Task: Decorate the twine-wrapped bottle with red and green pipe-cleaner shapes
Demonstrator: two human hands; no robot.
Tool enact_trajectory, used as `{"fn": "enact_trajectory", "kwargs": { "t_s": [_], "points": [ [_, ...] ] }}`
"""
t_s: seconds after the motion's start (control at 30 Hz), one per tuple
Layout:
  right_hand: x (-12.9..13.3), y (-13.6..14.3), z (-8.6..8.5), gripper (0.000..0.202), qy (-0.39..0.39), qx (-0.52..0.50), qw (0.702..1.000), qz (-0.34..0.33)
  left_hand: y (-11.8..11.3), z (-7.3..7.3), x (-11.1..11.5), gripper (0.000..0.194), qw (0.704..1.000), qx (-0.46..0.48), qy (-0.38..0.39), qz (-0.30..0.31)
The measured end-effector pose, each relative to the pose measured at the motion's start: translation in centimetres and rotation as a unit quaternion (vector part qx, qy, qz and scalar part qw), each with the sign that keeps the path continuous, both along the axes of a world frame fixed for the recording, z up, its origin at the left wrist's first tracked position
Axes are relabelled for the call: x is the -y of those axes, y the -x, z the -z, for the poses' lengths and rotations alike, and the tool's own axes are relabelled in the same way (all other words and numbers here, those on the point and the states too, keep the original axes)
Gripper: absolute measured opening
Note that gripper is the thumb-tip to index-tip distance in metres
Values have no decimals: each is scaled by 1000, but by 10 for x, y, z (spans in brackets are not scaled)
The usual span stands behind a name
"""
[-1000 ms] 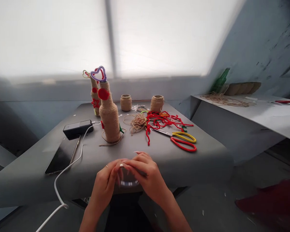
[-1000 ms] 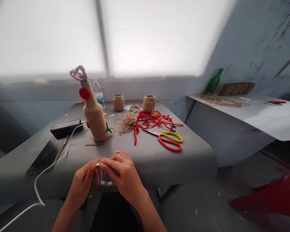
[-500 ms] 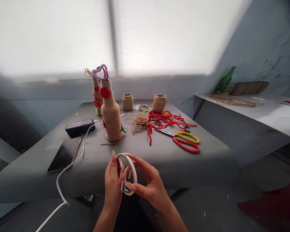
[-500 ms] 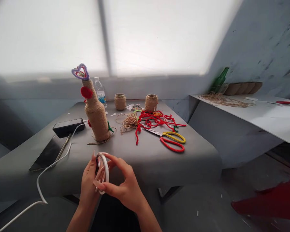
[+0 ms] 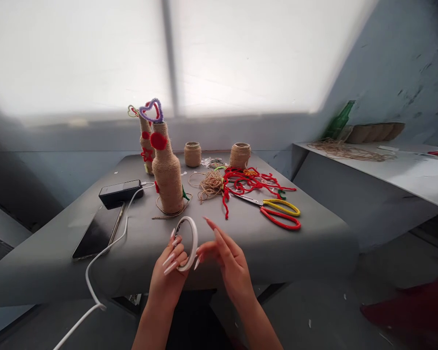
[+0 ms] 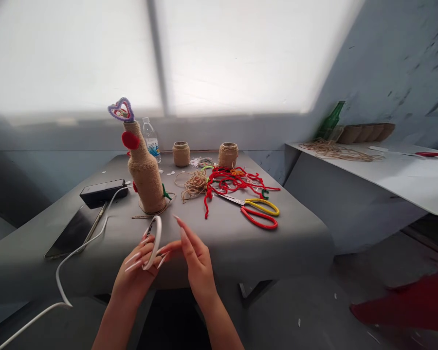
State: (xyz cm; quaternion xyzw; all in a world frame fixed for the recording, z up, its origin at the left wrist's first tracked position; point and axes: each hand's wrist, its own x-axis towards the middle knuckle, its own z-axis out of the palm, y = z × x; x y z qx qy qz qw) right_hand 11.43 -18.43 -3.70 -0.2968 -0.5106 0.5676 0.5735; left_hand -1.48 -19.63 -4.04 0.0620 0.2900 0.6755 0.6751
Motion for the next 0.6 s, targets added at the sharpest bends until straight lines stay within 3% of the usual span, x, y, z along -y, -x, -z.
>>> {"fn": "enact_trajectory", "kwargs": {
  "t_s": [0.13, 0.37, 0.5, 0.6],
  "points": [
    [4, -3, 1, 57, -73, 30, 997, -17, -2, -4, -2, 32, 995, 80, 67, 2],
    [10, -1, -3, 64, -121, 129, 984, -2, -9, -2, -3, 38, 991, 98, 93, 25],
    [8, 1, -5, 61, -107, 122, 986, 35, -10, -11, 1, 41, 992, 89, 86, 27],
    [1, 0, -3, 49, -43, 71, 994, 73, -6, -18, 8, 44, 997, 63, 34, 8]
  ]
}}
